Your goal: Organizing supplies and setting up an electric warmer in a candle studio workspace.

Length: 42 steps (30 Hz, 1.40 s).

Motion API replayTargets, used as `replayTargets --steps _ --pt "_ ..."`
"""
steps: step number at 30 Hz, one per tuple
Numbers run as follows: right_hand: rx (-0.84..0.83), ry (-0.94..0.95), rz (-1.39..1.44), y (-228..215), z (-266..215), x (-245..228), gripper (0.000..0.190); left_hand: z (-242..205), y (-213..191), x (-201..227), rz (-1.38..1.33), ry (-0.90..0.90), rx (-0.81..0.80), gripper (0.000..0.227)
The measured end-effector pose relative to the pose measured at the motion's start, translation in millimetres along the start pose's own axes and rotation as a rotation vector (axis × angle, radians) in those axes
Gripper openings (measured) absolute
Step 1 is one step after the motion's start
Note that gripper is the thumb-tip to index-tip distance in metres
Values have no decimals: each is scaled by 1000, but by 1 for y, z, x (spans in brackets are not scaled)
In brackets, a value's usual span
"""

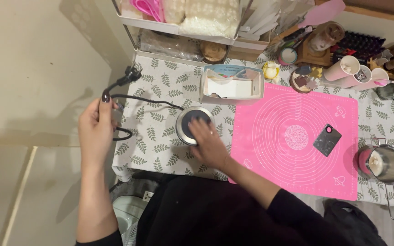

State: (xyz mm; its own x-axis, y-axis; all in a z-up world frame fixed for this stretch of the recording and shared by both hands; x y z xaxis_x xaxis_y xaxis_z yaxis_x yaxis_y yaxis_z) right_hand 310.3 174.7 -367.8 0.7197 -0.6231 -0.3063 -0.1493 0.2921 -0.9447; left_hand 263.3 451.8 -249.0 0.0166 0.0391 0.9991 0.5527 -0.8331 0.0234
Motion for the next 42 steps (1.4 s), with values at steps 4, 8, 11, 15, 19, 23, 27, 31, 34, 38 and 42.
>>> replayTargets --steps 4,8,11,15,19,23,27,31,34,38,42 --pt "-109 -120 63 26 -19 -23 85 -4 -12 -3 126 -17 45 37" --pt "-108 -300 118 17 -21 -48 72 -6 -23 -16 138 -19 56 37" --pt "-97 -271 90 4 -11 -40 68 -7 -27 -25 113 -10 62 37" --pt "-274 -261 377 13 -13 -31 30 -10 -36 -32 101 -44 103 37" --pt "146 679 1031 31 14 136 42 -11 -37 -19 241 -21 119 37" --pt "464 1455 1506 82 -32 245 47 -18 -41 -15 376 -7 141 35" --pt "379 1401 1419 91 -25 280 48 -13 -51 -29 453 -41 198 36" --pt "307 1383 1548 110 -18 283 49 -10 -60 -38 726 63 236 46" --pt "360 1353 1487 106 -17 287 46 -8 -62 -39 816 143 248 40" --pt "304 1264 1472 89 -22 272 52 -7 -66 -42 859 107 253 36" --pt "292 1485 1134 1 -41 235 75 -5 -70 -53 887 112 232 37"
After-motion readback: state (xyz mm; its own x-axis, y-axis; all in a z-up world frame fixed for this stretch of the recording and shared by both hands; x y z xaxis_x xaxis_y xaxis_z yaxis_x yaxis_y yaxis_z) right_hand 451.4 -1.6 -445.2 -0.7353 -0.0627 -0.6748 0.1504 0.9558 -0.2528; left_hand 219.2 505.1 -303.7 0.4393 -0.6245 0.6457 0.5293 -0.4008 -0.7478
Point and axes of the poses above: each hand's wrist, its own z-axis towards the middle knuckle, its own y-axis out of the palm, x = y × z, the point moved 10 cm from there along z, towards the middle knuckle, and after that the axes turned 9 degrees about -z, right-handed, at the moved point
